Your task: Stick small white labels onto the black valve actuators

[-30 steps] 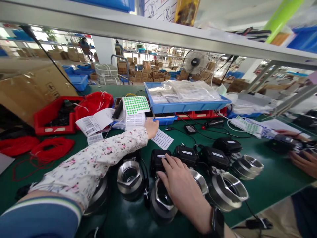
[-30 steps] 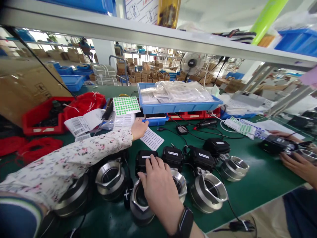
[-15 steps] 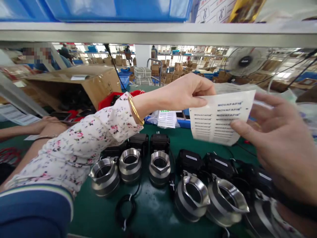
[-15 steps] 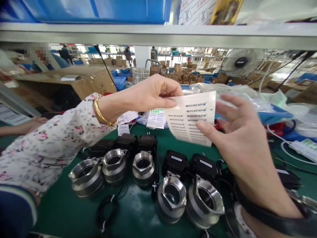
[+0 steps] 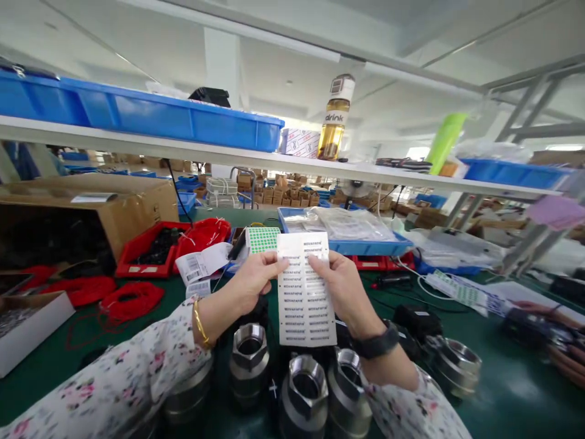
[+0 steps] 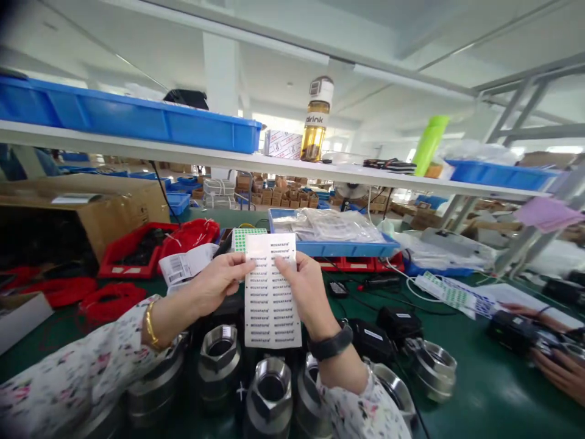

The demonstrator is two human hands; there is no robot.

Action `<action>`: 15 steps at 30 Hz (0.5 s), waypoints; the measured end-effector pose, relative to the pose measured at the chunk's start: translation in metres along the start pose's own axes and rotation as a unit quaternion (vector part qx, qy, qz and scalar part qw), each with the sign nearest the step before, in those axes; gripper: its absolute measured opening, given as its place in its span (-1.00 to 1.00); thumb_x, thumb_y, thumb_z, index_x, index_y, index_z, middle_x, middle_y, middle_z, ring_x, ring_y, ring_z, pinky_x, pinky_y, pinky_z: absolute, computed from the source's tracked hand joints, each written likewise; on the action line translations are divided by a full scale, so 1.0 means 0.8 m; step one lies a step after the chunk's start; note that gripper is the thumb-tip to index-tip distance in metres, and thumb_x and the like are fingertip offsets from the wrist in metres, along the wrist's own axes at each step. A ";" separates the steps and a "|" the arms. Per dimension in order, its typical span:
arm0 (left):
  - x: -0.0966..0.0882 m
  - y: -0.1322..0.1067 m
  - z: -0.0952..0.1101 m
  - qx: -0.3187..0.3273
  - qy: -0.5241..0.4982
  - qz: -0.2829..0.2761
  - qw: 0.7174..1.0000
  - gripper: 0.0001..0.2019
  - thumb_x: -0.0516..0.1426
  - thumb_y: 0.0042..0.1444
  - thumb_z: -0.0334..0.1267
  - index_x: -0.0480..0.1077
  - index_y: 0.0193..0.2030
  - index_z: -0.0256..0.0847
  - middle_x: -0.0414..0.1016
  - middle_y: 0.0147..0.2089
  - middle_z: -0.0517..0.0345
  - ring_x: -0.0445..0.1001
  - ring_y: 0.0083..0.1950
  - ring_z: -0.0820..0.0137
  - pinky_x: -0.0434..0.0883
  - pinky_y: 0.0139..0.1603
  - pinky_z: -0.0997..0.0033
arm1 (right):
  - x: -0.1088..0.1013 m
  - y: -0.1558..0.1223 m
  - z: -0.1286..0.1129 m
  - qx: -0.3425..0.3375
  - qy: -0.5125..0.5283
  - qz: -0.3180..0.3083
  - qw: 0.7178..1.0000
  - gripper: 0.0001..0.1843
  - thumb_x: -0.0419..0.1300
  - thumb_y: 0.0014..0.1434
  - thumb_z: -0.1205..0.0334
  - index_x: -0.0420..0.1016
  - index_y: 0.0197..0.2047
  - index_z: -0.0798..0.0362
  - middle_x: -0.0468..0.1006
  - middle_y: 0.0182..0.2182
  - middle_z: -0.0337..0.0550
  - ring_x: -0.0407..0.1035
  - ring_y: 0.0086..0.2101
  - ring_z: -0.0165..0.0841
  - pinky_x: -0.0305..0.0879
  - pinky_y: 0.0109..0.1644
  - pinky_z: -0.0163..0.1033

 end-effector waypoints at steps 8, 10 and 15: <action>0.013 -0.025 -0.004 0.064 -0.025 0.070 0.995 -0.47 0.32 -0.18 -0.04 0.34 -0.17 -0.42 0.41 -0.12 -0.06 0.39 -0.21 0.37 0.44 -0.30 0.47 | 0.032 -0.064 -0.051 -0.216 -0.244 0.248 0.912 -0.88 0.16 0.06 0.37 0.40 -0.26 0.14 0.37 -0.35 -0.19 0.27 -0.38 -0.47 0.25 -0.32 -0.34; 0.010 -0.032 -0.006 0.088 0.001 0.068 0.994 -0.50 0.30 -0.11 -0.03 0.36 -0.14 -0.39 0.40 -0.04 -0.06 0.40 -0.12 0.32 0.46 -0.18 0.41 | 0.043 -0.067 -0.040 -0.202 -0.190 0.239 0.930 -0.84 0.18 0.04 0.38 0.40 -0.24 0.15 0.39 -0.32 -0.20 0.29 -0.34 -0.47 0.27 -0.25 -0.35; 0.003 -0.048 -0.006 0.096 0.008 0.062 0.993 -0.53 0.31 -0.12 -0.08 0.42 -0.09 -0.30 0.37 0.07 -0.02 0.38 0.01 0.26 0.46 -0.13 0.44 | 0.048 -0.069 -0.024 -0.168 -0.106 0.214 0.956 -0.79 0.22 0.02 0.30 0.39 -0.23 0.15 0.39 -0.31 -0.18 0.29 -0.33 -0.45 0.28 -0.25 -0.32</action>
Point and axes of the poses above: each hand's wrist, its own y-axis towards the middle knuckle, its own x-axis out of the palm, z = x × y, the point moved 6 cm from there along y, towards the middle knuckle
